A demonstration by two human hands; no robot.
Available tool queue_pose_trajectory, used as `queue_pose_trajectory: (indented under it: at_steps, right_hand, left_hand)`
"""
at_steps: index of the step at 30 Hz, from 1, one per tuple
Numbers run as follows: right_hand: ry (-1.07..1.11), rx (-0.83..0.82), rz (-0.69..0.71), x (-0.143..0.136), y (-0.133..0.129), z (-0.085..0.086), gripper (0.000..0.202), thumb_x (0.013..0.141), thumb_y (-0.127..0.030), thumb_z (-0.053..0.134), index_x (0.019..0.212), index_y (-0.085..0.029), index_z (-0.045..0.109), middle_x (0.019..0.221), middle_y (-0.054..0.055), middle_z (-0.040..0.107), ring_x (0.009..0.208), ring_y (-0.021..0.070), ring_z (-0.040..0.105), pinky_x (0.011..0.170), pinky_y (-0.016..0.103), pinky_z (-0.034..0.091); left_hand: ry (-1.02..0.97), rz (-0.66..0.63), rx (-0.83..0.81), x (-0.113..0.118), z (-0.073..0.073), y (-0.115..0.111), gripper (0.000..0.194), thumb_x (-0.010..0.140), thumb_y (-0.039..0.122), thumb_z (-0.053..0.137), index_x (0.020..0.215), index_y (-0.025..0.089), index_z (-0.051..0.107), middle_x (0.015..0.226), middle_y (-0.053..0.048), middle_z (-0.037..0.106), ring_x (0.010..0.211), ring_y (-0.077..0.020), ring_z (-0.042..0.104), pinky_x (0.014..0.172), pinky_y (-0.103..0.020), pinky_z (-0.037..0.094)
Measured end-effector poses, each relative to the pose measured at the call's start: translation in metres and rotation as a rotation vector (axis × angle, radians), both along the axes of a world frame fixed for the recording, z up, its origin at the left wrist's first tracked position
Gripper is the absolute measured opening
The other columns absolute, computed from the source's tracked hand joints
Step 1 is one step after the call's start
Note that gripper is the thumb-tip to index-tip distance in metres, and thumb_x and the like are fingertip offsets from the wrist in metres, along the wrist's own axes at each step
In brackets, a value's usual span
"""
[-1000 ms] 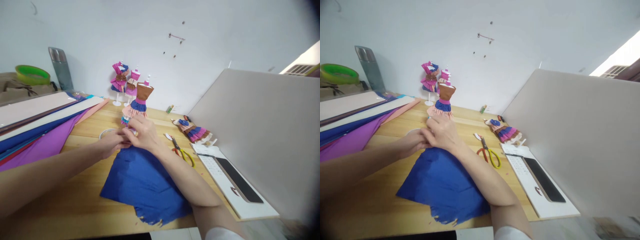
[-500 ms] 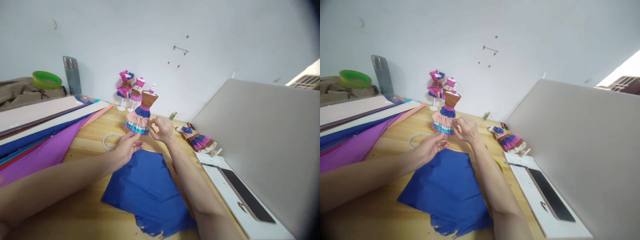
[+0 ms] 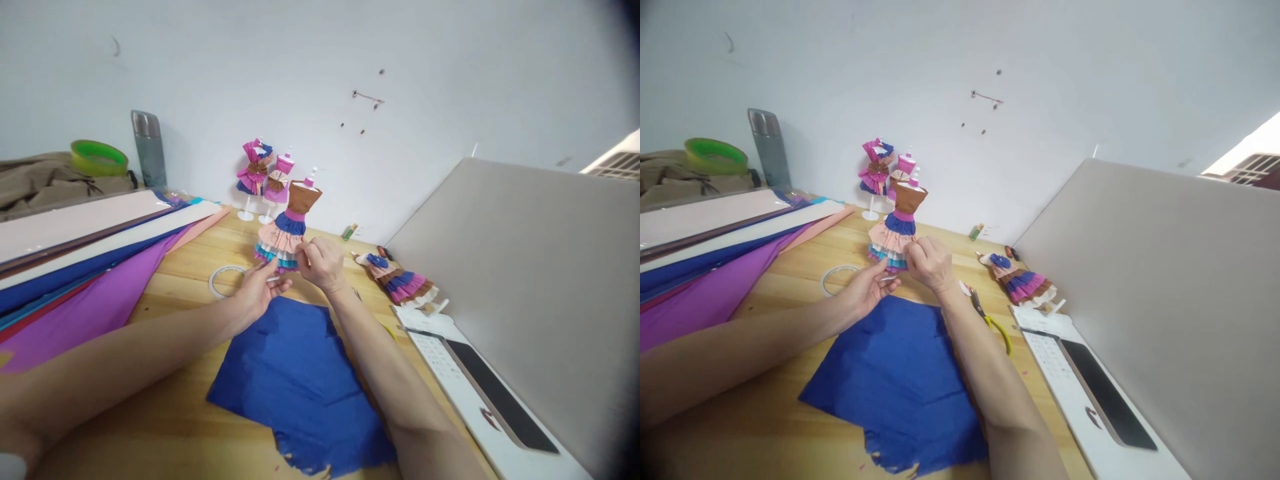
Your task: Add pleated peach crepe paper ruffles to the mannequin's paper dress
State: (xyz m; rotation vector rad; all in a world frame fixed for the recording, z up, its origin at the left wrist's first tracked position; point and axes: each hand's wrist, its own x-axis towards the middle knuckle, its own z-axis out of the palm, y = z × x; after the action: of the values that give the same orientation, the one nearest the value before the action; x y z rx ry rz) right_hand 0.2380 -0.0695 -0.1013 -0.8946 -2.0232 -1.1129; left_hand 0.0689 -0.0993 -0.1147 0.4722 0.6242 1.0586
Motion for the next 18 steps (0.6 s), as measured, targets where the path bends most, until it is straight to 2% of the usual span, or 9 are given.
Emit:
queue_pose_trajectory:
  at_steps: [5,11,18]
  right_hand:
    - [0.059,0.062,-0.010,-0.0072,0.0015,-0.0057,0.011,0.087,-0.014,0.052,0.078,-0.019,0.056,0.066,0.003,0.050,0.063,0.0179,0.044,0.060,0.030,0.032]
    - [0.119,0.103,0.015,-0.0056,0.0036,-0.0083,0.014,0.087,-0.010,0.050,0.078,-0.020,0.053,0.065,0.001,0.048,0.062,0.0167,0.044,0.058,0.029,0.033]
    - [0.152,0.081,0.019,-0.0050,0.0021,-0.0078,0.009,0.083,-0.015,0.053,0.092,-0.018,0.057,0.079,0.007,0.058,0.072,0.0196,0.053,0.063,0.029,0.042]
  left_hand:
    - [0.001,0.008,0.037,-0.0013,-0.0026,0.0064,0.006,0.088,0.011,0.062,0.089,0.014,0.056,0.068,0.000,0.063,0.051,-0.0104,0.063,0.051,-0.019,0.052]
    - [0.035,0.014,0.049,-0.0004,-0.0066,0.0081,0.006,0.092,0.007,0.053,0.091,0.013,0.056,0.066,-0.001,0.065,0.049,-0.0105,0.063,0.047,-0.018,0.048]
    - [0.060,0.024,0.045,0.0012,-0.0061,0.0070,0.011,0.091,0.004,0.051,0.088,0.014,0.053,0.064,0.001,0.063,0.047,-0.0107,0.062,0.047,-0.019,0.048]
